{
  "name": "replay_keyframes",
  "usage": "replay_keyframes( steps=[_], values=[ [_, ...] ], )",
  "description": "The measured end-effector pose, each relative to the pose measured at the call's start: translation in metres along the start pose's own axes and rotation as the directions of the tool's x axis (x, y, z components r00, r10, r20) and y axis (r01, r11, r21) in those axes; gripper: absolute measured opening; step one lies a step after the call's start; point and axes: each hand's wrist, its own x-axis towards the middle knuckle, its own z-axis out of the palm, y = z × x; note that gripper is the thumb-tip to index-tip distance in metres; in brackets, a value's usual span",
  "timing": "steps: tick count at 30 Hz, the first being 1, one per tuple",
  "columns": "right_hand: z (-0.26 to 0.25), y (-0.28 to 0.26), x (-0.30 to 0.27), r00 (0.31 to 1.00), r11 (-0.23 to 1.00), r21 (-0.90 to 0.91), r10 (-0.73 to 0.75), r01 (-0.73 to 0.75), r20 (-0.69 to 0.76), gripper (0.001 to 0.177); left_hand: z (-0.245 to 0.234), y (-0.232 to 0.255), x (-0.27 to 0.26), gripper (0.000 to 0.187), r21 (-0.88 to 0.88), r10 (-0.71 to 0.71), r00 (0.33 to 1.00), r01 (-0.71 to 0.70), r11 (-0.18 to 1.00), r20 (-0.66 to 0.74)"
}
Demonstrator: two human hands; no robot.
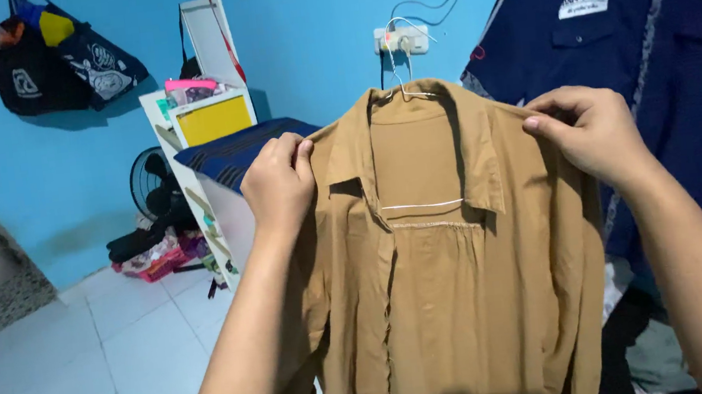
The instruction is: Buttoning a tan shirt and placing it on a hanger.
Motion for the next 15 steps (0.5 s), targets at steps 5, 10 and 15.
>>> replay_keyframes(
  steps=[5,10,15],
  values=[
    [0.032,0.020,0.064,0.995,0.997,-0.058,-0.061,0.056,-0.075,0.019,0.058,-0.042,0.045,0.015,0.014,0.037,0.999,-0.037,0.999,-0.020],
    [0.078,0.057,0.131,0.989,0.985,-0.153,-0.100,0.082,-0.113,0.019,0.134,-0.092,0.081,0.018,0.029,0.009,1.000,-0.009,1.000,0.017],
    [0.130,0.115,0.184,0.991,0.981,-0.194,-0.013,-0.013,-0.135,0.019,0.213,-0.141,0.102,0.020,0.051,-0.045,0.990,0.038,0.998,0.131]
  ],
)
